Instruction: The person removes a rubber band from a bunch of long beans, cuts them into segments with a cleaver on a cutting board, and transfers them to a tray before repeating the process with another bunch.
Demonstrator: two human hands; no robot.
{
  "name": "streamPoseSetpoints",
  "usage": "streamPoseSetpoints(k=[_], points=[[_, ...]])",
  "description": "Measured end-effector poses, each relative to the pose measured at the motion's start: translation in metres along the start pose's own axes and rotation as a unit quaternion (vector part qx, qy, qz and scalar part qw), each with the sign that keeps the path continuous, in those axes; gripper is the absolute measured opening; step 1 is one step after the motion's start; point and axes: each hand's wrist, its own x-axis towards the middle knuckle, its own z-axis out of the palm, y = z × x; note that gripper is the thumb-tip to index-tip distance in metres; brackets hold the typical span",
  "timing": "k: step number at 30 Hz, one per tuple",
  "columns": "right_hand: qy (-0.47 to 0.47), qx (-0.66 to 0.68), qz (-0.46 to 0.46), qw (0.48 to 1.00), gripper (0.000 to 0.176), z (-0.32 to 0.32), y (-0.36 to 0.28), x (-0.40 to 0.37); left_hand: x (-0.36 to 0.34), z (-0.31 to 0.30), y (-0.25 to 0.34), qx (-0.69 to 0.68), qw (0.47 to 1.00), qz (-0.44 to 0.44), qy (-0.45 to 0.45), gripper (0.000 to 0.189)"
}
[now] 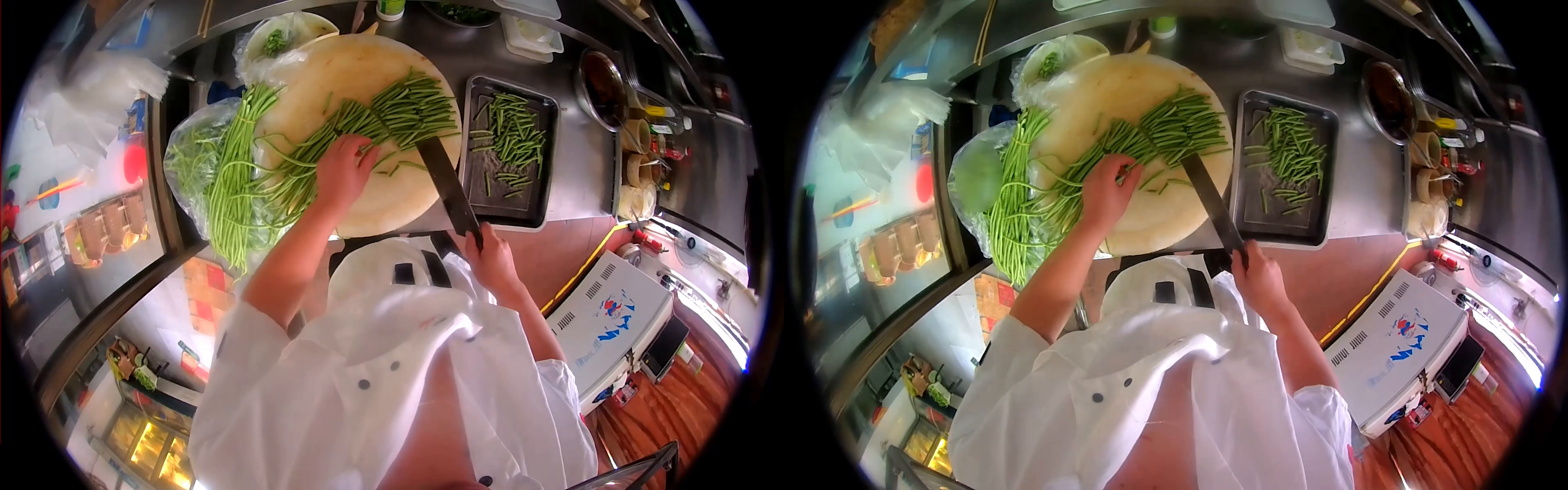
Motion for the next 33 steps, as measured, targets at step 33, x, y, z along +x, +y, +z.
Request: streamPoseSetpoints(k=[33], points=[[0.022, 0.083, 0.038, 0.996, 0.021, -0.012, -0.016, 0.003, 0.104, -0.094, -0.083, 0.196, 0.945, -0.087, -0.246, 0.04]])
